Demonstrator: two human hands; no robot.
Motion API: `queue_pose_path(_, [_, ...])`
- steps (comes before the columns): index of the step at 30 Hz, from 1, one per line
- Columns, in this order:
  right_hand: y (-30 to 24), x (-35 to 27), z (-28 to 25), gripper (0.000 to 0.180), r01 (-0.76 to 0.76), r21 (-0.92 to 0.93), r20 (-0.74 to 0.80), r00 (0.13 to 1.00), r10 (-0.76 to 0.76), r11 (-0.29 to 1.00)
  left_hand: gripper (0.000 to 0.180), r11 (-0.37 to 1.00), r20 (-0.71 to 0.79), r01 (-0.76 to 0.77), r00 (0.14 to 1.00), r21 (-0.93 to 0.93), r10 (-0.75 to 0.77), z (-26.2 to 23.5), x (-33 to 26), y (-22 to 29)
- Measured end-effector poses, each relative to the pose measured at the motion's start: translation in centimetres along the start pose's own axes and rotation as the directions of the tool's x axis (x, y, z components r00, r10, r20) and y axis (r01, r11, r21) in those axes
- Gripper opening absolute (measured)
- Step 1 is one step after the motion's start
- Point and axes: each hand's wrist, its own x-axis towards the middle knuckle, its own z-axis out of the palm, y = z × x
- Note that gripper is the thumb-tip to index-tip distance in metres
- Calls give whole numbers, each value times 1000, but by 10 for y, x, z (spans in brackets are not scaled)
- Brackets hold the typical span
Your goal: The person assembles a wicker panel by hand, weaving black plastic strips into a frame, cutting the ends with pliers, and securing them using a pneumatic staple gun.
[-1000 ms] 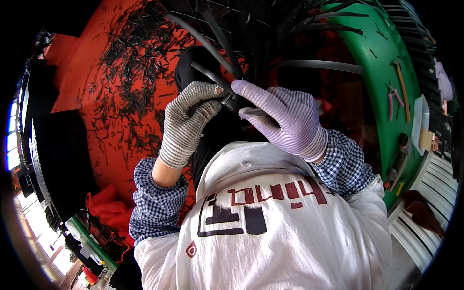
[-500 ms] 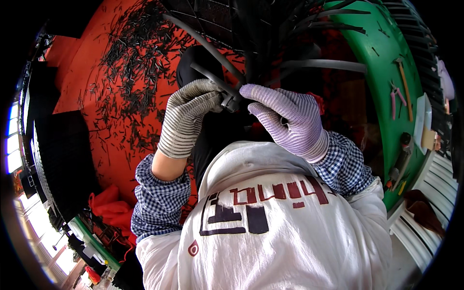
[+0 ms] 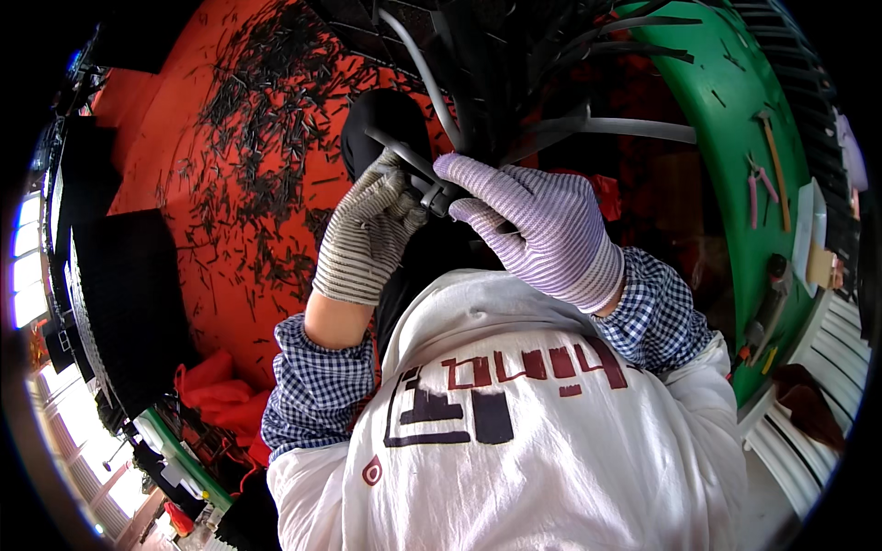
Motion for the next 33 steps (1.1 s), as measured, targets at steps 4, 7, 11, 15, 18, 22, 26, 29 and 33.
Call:
queue_pose_path(4, [2, -1, 1, 39, -10, 8, 27, 1000, 10, 1000, 31, 968, -9, 56, 998, -244, -60, -5, -11, -13])
queue_pose_path(7, [8, -2, 8, 45, 105, -13, -60, 993, -106, 994, 25, 980, -36, 24, 999, -199, -32, 13, -17, -9])
queue_pose_path(11, [3, 2, 5, 42, 96, -26, -11, 995, -97, 995, 20, 962, -53, -145, 985, 229, 161, 37, -17, 0])
queue_pose_path(15, [4, 5, 6, 34, 75, 76, -16, 997, -74, 994, 13, 940, -83, -267, 953, 214, 290, 45, -15, -2])
queue_pose_path(18, [7, -4, 9, 28, 19, 402, -101, 995, 24, 915, 16, 945, -81, -245, 960, 216, 268, 47, -11, -4])
queue_pose_path(22, [12, -12, -1, 22, -11, 313, -93, 995, 42, 950, 22, 946, -123, -186, 967, 265, 224, 40, -5, -8])
queue_pose_path(26, [16, -16, -3, 23, -102, 332, -129, 980, 152, 938, 27, 992, 63, -129, 990, -11, 130, 23, -2, -8])
queue_pose_path(29, [19, -18, -3, 24, -93, 364, -124, 981, 147, 927, 35, 784, 105, -348, 933, 514, 345, 20, -3, -14])
queue_pose_path(33, [15, -17, 2, 21, -78, 370, -148, 979, 142, 926, 42, 921, 173, -344, 934, 183, 314, 16, -10, -10])
